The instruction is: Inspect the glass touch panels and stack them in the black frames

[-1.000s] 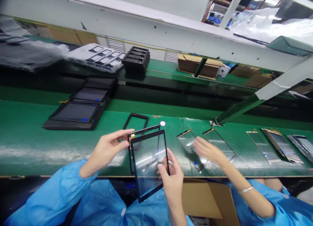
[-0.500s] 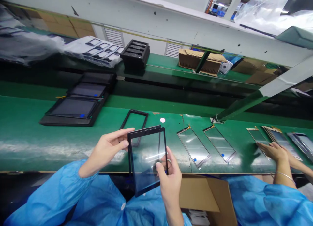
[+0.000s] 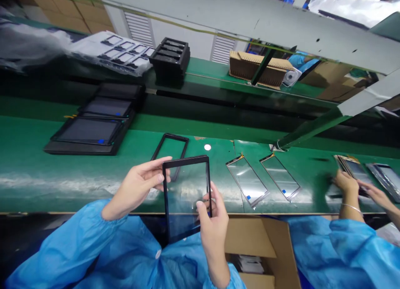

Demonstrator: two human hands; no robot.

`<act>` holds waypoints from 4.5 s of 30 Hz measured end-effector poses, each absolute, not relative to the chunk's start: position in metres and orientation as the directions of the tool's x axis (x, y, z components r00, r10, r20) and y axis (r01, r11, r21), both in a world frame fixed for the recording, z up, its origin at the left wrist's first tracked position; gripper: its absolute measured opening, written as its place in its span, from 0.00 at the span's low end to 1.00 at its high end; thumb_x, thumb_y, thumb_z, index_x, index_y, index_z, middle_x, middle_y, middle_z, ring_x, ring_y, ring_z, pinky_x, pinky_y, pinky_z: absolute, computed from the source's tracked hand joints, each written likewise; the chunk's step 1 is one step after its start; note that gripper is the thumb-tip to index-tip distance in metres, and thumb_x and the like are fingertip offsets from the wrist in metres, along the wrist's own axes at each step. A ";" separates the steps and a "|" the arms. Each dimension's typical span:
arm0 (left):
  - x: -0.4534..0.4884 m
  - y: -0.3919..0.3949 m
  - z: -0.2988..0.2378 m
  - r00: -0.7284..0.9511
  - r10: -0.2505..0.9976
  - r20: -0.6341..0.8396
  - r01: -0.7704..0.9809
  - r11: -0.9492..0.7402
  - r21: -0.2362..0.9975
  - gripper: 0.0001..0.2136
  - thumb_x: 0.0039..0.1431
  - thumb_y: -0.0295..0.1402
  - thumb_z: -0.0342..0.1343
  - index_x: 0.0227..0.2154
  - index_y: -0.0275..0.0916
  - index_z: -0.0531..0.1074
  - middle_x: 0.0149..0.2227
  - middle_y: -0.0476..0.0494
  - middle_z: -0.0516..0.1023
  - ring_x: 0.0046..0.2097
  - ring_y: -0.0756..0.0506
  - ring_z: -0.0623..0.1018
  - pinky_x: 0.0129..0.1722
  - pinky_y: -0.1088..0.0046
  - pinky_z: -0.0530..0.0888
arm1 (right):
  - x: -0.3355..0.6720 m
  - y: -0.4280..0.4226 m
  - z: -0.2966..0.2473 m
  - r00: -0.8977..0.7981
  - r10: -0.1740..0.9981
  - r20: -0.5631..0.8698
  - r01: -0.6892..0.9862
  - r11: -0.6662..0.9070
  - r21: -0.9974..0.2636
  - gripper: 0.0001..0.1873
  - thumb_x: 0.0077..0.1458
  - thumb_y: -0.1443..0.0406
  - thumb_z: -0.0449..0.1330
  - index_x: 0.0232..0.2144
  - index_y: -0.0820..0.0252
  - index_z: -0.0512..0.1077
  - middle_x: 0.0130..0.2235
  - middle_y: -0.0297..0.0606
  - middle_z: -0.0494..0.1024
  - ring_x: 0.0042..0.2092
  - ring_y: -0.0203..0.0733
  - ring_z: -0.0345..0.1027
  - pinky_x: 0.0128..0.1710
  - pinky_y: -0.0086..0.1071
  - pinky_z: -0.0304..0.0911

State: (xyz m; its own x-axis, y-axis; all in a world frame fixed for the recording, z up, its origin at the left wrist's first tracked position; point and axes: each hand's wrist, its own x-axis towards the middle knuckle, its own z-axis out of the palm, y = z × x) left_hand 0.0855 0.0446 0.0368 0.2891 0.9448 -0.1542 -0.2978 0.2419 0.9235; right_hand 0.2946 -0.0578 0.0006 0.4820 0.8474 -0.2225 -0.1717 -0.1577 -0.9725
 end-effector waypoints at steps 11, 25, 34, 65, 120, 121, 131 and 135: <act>0.088 0.043 0.043 0.251 0.949 -0.192 -0.245 0.254 0.936 0.26 0.59 0.38 0.73 0.60 0.43 0.80 0.42 0.38 0.88 0.43 0.41 0.87 0.31 0.78 0.83 | 0.294 -0.065 -0.014 0.485 0.872 -0.064 0.081 -0.117 -0.990 0.32 0.62 0.56 0.67 0.66 0.51 0.72 0.43 0.39 0.77 0.37 0.41 0.74 0.35 0.35 0.75; 0.080 0.027 0.065 0.323 0.930 -0.179 0.044 0.174 0.984 0.18 0.58 0.33 0.69 0.52 0.41 0.85 0.33 0.41 0.90 0.36 0.42 0.89 0.33 0.79 0.83 | 0.323 -0.026 0.044 0.356 0.933 -0.055 -0.085 -0.027 -0.996 0.14 0.61 0.56 0.69 0.44 0.57 0.83 0.26 0.38 0.86 0.33 0.48 0.85 0.41 0.39 0.80; 0.076 0.030 0.056 0.374 0.925 -0.068 0.261 -0.035 0.965 0.19 0.65 0.42 0.64 0.56 0.46 0.83 0.50 0.38 0.88 0.48 0.35 0.88 0.40 0.68 0.86 | 0.311 -0.028 0.053 0.404 0.912 -0.066 -0.153 -0.004 -0.988 0.10 0.58 0.57 0.71 0.38 0.57 0.83 0.28 0.40 0.88 0.27 0.45 0.84 0.30 0.31 0.79; 0.075 0.017 0.035 0.200 0.967 -0.160 0.056 0.152 0.987 0.21 0.68 0.45 0.62 0.56 0.41 0.65 0.43 0.37 0.86 0.29 0.42 0.85 0.22 0.70 0.80 | 0.341 -0.050 0.030 0.397 0.905 -0.153 -0.165 -0.094 -0.982 0.25 0.60 0.45 0.67 0.44 0.60 0.82 0.29 0.43 0.88 0.25 0.50 0.83 0.26 0.37 0.78; 0.094 0.026 0.057 0.603 0.751 -0.269 0.337 0.065 0.939 0.21 0.68 0.36 0.59 0.63 0.48 0.74 0.47 0.43 0.88 0.37 0.42 0.87 0.35 0.70 0.82 | 0.331 -0.034 0.034 0.341 0.929 0.148 0.199 0.083 -0.977 0.11 0.66 0.60 0.63 0.44 0.51 0.86 0.46 0.38 0.89 0.49 0.47 0.83 0.52 0.38 0.77; 0.092 0.025 0.055 0.544 0.788 -0.288 0.287 0.147 0.947 0.19 0.68 0.38 0.59 0.60 0.45 0.74 0.48 0.41 0.88 0.35 0.42 0.87 0.32 0.72 0.82 | 0.342 -0.036 0.029 0.424 0.885 0.192 0.245 0.092 -0.965 0.14 0.69 0.58 0.60 0.48 0.51 0.85 0.52 0.40 0.87 0.56 0.49 0.80 0.59 0.42 0.73; 0.077 0.026 0.036 0.297 0.950 -0.092 0.255 0.014 0.967 0.20 0.68 0.42 0.60 0.59 0.42 0.70 0.55 0.32 0.84 0.42 0.37 0.88 0.36 0.63 0.86 | 0.349 -0.055 0.012 0.370 0.914 -0.168 -0.202 -0.097 -0.975 0.22 0.58 0.50 0.71 0.47 0.58 0.78 0.30 0.41 0.88 0.25 0.47 0.83 0.26 0.34 0.78; 0.084 0.037 0.040 0.454 0.818 0.354 0.519 -0.566 0.641 0.21 0.69 0.35 0.60 0.63 0.45 0.74 0.61 0.40 0.81 0.64 0.34 0.78 0.71 0.45 0.64 | 0.339 -0.052 0.022 0.369 0.918 -0.148 -0.149 -0.099 -0.984 0.19 0.58 0.51 0.71 0.42 0.58 0.77 0.30 0.43 0.88 0.25 0.48 0.83 0.26 0.33 0.78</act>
